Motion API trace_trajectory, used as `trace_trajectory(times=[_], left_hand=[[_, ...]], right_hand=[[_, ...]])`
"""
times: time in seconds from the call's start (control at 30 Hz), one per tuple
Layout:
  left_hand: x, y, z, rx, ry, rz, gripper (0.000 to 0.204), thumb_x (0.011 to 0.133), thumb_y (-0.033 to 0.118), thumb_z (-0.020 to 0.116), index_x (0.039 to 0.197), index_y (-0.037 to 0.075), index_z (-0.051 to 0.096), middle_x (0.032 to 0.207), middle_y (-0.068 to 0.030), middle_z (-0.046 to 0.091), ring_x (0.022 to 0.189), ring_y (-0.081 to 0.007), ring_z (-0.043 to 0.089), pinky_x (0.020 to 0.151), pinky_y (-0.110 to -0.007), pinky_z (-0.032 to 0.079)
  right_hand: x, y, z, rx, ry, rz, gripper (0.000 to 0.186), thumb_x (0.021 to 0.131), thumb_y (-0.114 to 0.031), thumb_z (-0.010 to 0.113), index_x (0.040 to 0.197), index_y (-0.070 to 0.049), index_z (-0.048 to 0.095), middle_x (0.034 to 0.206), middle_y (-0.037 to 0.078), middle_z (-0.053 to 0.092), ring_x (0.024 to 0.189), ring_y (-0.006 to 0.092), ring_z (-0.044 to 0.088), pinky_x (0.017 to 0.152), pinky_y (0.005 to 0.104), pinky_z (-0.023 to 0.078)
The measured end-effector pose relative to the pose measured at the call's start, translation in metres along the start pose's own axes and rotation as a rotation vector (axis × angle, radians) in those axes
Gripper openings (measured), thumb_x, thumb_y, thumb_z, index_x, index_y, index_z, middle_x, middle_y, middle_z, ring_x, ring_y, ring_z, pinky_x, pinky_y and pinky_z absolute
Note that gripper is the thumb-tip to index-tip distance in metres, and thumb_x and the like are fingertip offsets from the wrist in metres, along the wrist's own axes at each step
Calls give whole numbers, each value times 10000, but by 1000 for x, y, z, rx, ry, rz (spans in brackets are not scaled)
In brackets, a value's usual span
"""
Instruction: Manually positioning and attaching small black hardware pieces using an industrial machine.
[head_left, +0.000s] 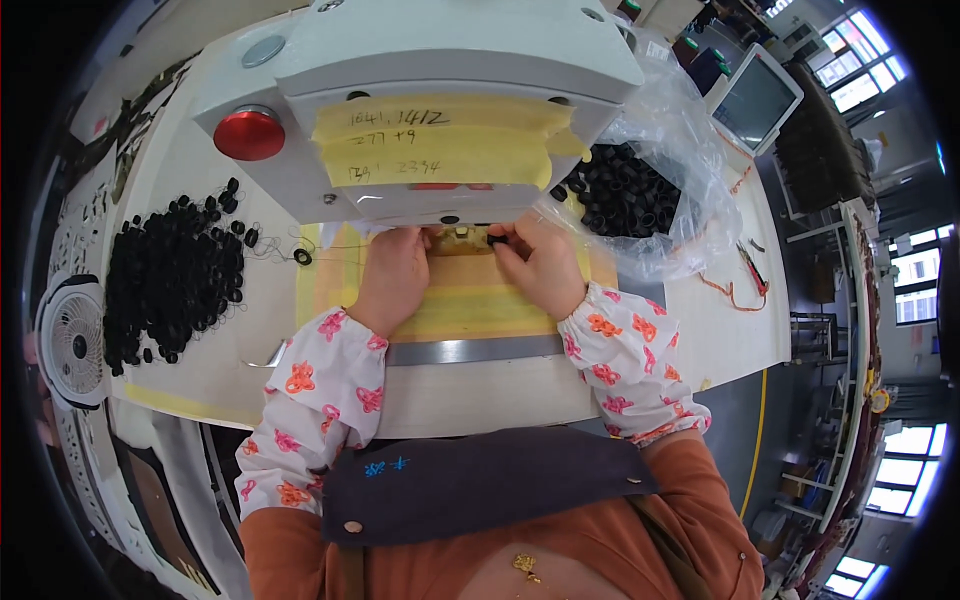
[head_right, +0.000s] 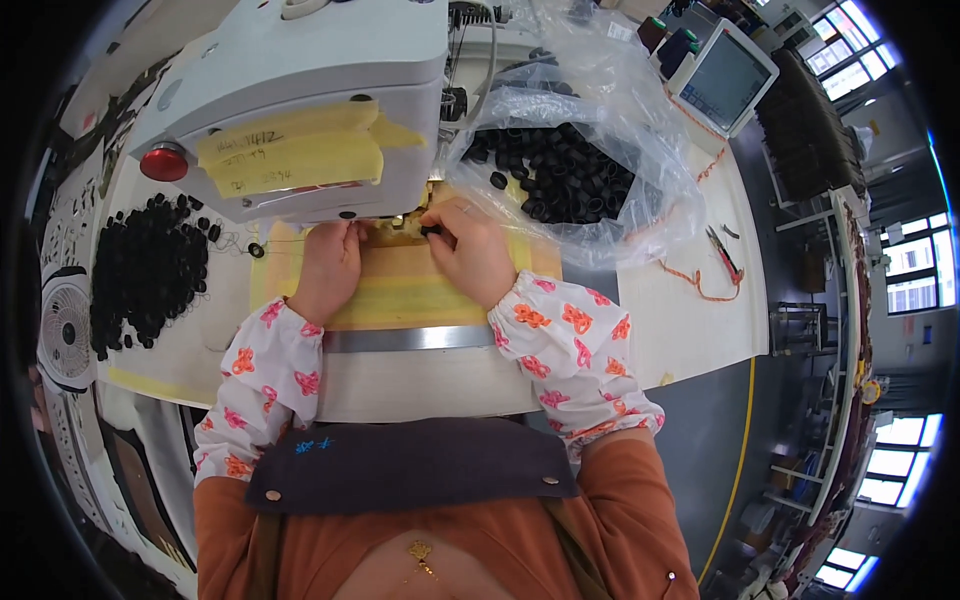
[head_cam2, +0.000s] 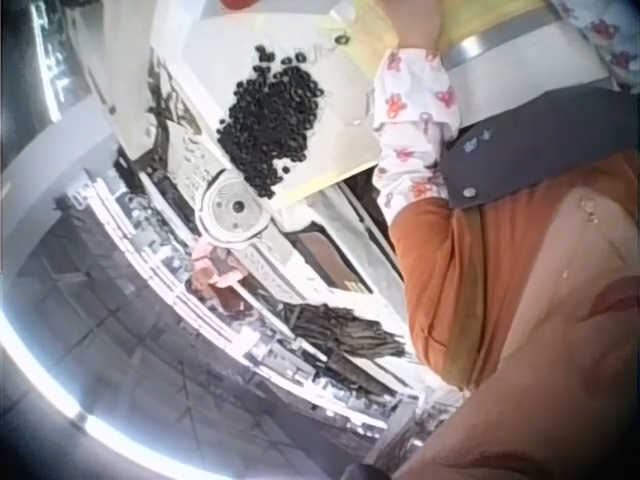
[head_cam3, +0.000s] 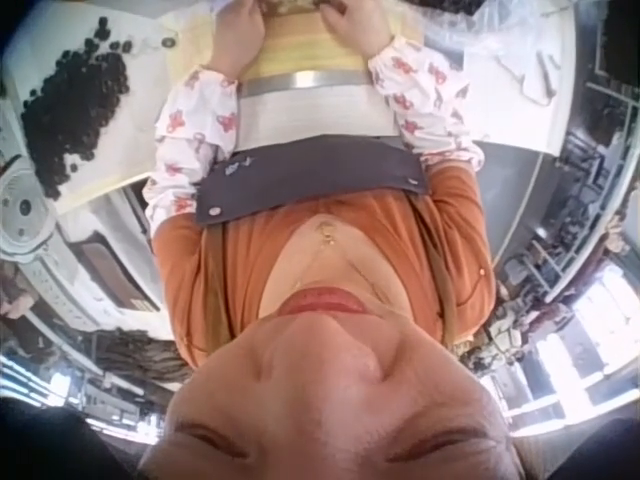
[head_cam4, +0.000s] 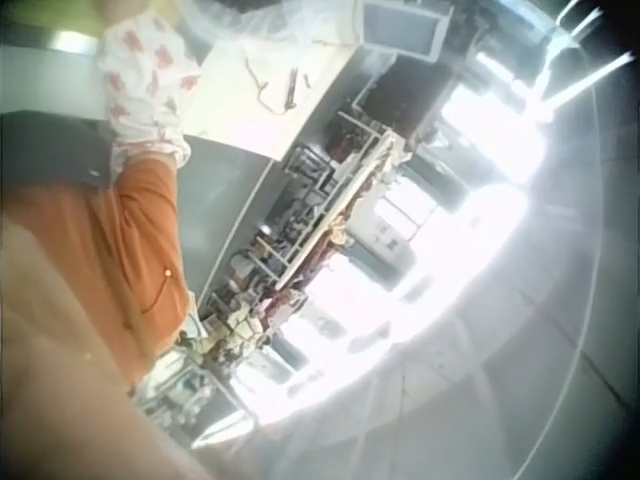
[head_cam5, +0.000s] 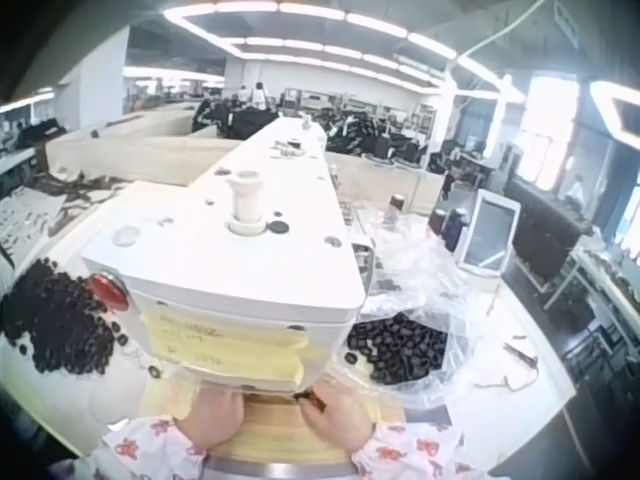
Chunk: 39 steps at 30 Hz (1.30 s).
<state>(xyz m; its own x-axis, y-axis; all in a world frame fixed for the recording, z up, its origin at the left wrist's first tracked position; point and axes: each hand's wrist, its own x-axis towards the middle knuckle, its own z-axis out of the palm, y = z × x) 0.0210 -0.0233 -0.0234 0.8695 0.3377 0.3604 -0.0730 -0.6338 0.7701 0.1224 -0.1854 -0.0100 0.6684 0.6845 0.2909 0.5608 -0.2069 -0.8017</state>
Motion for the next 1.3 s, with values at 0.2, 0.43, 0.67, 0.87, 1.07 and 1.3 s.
trace_trajectory(times=[0.2, 0.43, 0.67, 0.87, 1.07, 1.3], left_hand=[[-6, -2, -16, 97, -82, 22, 157, 768, 65, 445, 843, 28, 578, 762, -161, 590, 734, -316, 570, 652, -392, 454], [-22, 4, -11, 125, -81, 206, 160, 712, 248, 599, 753, 94, 586, 698, -81, 583, 699, -270, 575, 604, -383, 444], [-28, 5, -18, 94, -159, 97, 148, 717, 237, 589, 744, 93, 573, 708, -81, 579, 687, -264, 575, 595, -382, 438], [-7, 9, -4, 201, -104, 145, 130, 732, 218, 579, 727, 89, 559, 705, -90, 574, 662, -283, 568, 573, -394, 432], [-15, 2, -5, 171, -105, 151, 127, 776, 210, 545, 802, 100, 602, 736, -113, 576, 670, -298, 568, 593, -393, 442], [-13, 4, -11, 80, -145, 67, 192, 800, 246, 533, 862, 88, 624, 757, -118, 593, 726, -284, 577, 638, -373, 450]], right_hand=[[3, -19, 18, -10, -36, -30, 125, 716, -2, 595, 840, 5, 586, 678, 96, 560, 537, 166, 532, 498, 263, 422], [-19, -8, 26, 147, -105, 6, 158, 761, 18, 550, 917, -1, 574, 749, 55, 591, 632, 96, 554, 569, 218, 449], [-13, -25, 30, -134, -68, -73, 156, 756, 5, 561, 910, 5, 586, 731, 65, 575, 635, 95, 545, 566, 216, 436], [-7, -18, 20, 112, -42, 41, 138, 773, 0, 577, 909, 27, 571, 741, 22, 580, 632, 56, 520, 557, 180, 412], [-3, -12, 25, 106, -83, 122, 133, 744, 0, 606, 869, 18, 567, 699, 4, 565, 590, 46, 500, 517, 177, 403], [-13, -32, 21, -109, -63, -128, 177, 665, 39, 585, 824, 1, 518, 672, 36, 531, 564, 81, 511, 512, 202, 420]])
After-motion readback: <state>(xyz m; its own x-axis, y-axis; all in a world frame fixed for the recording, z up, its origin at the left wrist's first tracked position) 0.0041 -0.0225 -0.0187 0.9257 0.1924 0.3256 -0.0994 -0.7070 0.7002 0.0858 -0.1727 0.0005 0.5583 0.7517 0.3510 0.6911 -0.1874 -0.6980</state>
